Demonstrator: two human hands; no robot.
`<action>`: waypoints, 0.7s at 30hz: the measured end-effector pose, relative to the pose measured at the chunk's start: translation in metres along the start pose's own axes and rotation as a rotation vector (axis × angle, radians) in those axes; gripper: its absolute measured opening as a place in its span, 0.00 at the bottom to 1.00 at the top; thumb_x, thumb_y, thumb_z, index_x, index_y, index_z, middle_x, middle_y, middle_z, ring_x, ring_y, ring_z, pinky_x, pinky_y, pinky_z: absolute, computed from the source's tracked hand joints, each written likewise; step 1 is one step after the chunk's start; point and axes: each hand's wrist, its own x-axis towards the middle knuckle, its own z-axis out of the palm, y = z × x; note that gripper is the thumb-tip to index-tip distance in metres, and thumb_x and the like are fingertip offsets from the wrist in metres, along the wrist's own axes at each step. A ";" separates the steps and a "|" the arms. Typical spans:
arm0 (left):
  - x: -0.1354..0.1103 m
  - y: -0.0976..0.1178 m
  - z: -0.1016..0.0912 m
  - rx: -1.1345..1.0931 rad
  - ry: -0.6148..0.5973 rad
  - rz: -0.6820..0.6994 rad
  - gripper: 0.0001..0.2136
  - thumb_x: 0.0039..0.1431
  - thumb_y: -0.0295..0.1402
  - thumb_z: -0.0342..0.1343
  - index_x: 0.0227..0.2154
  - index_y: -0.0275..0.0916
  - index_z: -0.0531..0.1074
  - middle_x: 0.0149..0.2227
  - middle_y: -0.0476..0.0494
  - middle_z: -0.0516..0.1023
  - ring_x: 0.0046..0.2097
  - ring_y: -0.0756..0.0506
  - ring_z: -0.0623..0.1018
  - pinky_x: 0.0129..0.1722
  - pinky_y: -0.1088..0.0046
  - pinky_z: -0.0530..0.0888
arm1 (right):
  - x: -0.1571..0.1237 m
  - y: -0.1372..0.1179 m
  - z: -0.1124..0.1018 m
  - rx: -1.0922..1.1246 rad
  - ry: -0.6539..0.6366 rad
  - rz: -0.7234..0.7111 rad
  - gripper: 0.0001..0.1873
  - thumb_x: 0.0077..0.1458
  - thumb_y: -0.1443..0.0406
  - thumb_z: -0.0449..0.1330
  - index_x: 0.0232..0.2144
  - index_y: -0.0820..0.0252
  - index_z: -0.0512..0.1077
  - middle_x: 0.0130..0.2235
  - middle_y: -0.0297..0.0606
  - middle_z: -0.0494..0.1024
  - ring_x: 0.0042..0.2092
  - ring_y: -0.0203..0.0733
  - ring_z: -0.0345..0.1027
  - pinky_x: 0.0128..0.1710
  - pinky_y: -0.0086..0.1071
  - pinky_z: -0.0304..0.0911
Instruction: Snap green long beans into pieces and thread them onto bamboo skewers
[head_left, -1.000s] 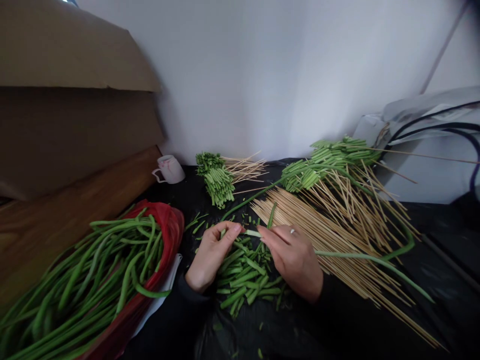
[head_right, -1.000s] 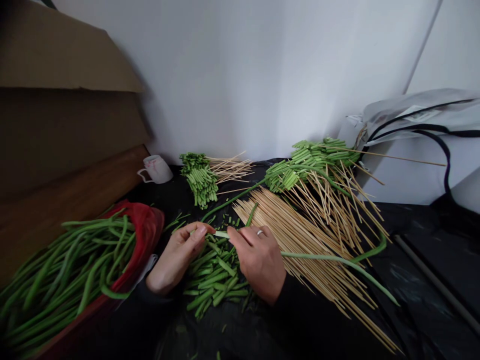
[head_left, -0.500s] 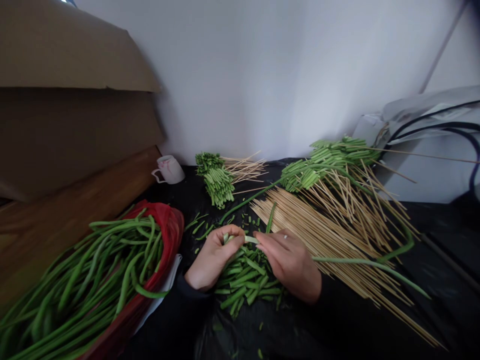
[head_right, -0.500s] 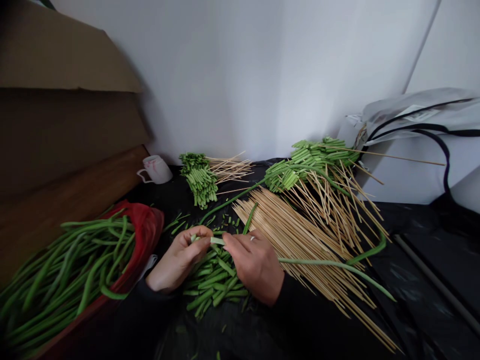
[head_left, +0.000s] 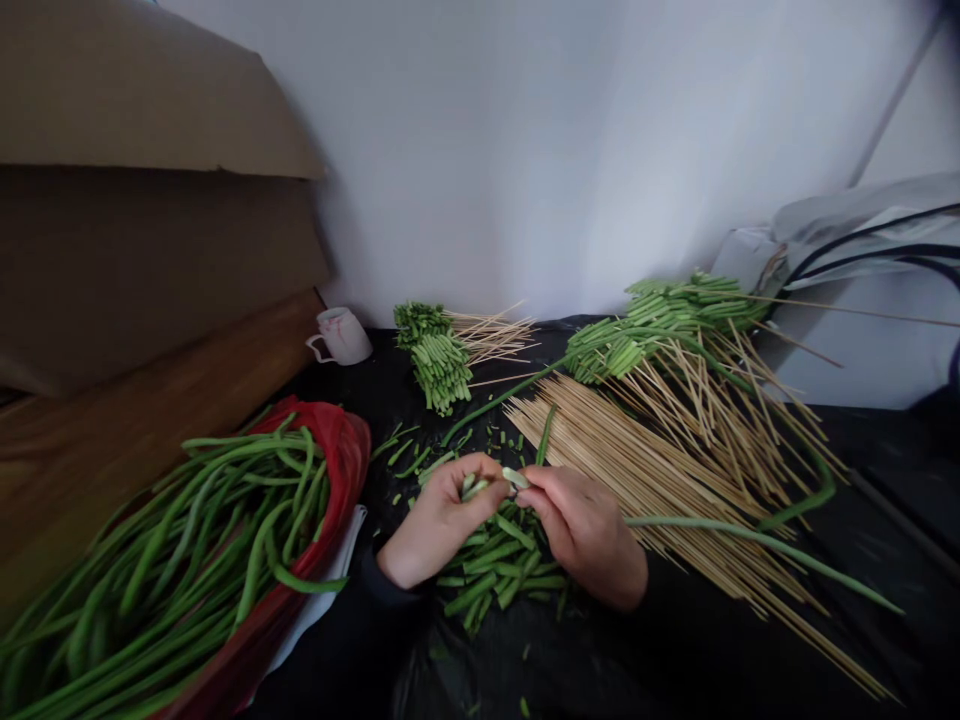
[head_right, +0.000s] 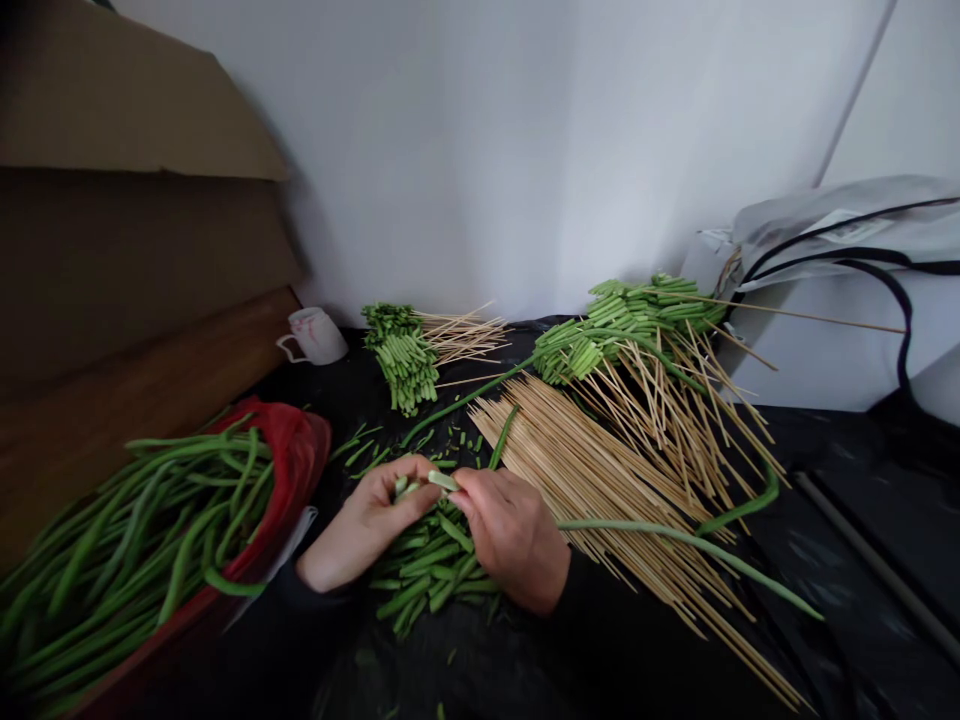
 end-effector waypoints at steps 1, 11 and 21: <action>0.000 -0.003 0.003 0.029 -0.031 0.029 0.08 0.56 0.35 0.57 0.27 0.35 0.71 0.25 0.51 0.69 0.29 0.51 0.66 0.32 0.76 0.64 | 0.000 -0.001 -0.001 0.001 0.019 0.006 0.08 0.65 0.69 0.51 0.43 0.64 0.69 0.34 0.40 0.79 0.35 0.41 0.72 0.36 0.33 0.66; 0.003 -0.004 -0.003 -0.044 0.149 -0.032 0.13 0.43 0.37 0.68 0.28 0.35 0.74 0.20 0.55 0.66 0.24 0.54 0.61 0.24 0.78 0.59 | 0.008 0.006 -0.011 -0.183 -0.082 -0.024 0.10 0.64 0.69 0.53 0.42 0.64 0.74 0.35 0.42 0.78 0.36 0.43 0.71 0.38 0.37 0.62; 0.009 -0.012 -0.013 0.135 0.360 0.021 0.07 0.51 0.36 0.64 0.28 0.36 0.79 0.27 0.47 0.78 0.29 0.50 0.72 0.30 0.76 0.67 | 0.007 0.016 -0.016 -0.343 -0.182 0.073 0.10 0.65 0.66 0.54 0.38 0.62 0.74 0.32 0.39 0.76 0.36 0.43 0.68 0.40 0.38 0.57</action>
